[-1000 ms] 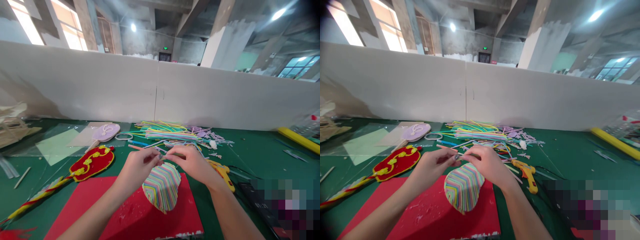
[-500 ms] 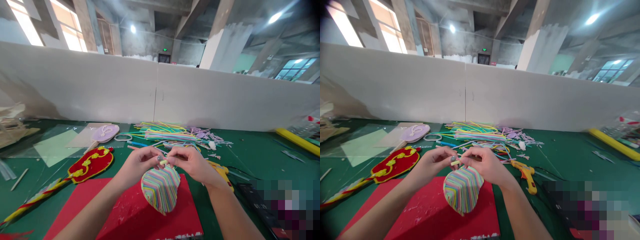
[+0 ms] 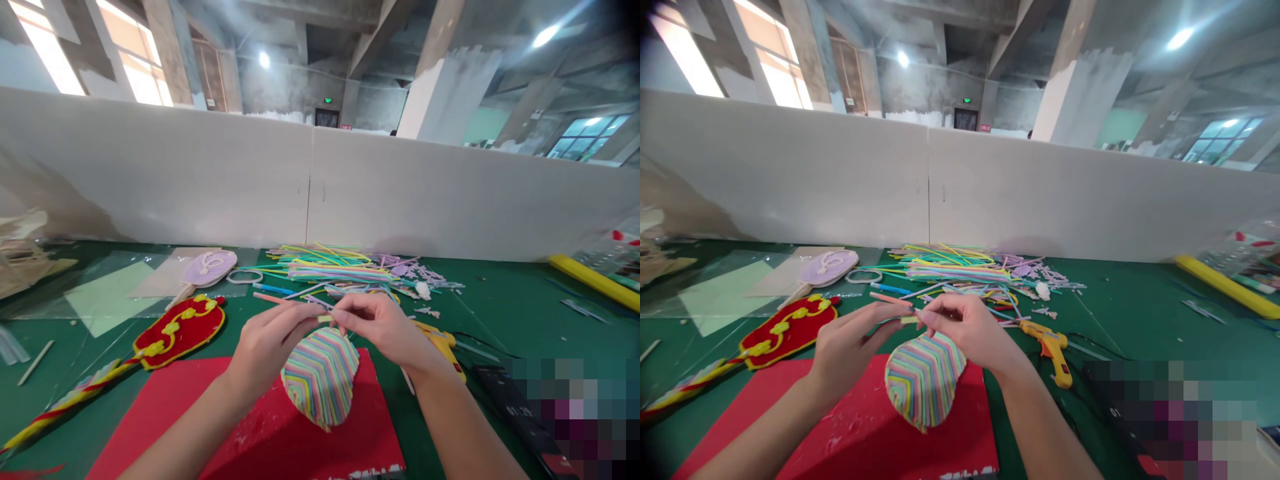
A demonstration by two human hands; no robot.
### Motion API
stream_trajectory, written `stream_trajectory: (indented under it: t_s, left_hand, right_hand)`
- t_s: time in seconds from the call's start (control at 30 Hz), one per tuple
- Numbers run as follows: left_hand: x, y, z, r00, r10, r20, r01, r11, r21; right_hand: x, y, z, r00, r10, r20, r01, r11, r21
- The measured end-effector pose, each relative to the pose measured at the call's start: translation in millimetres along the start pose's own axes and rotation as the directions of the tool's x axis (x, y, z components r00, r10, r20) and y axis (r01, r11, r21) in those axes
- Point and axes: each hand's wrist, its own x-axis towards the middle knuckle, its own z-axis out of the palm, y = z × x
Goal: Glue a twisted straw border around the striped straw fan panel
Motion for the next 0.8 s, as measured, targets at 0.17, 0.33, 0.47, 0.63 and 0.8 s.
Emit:
stream_trajectory:
  t_s: [0.17,0.33,0.47,0.63,0.8]
  left_hand:
    - [2,3,-0.8,0.990,-0.129,0.056,0.131,0.991,-0.033]
    - [9,8,-0.8,0.869,-0.446,0.214,0.477,0.870,-0.125]
    - [11,7,1.1,0.718,-0.620,0.315,0.689,0.697,-0.199]
    - [3,8,1.8,0.807,-0.550,0.217,0.561,0.828,0.011]
    - [2,9,1.4,0.913,-0.262,0.312,0.217,0.961,0.170]
  right_hand:
    - [0,-1,4,0.999,-0.021,-0.040,0.018,0.997,-0.080]
    - [-2,-2,11,0.976,-0.156,-0.154,0.101,0.944,-0.315]
    - [-4,-2,22,0.940,-0.286,-0.184,0.145,0.826,-0.544]
    - [-5,3,30,0.920,-0.333,-0.205,0.135,0.763,-0.632]
    - [-1,7,20,0.950,-0.239,-0.201,0.103,0.847,-0.521]
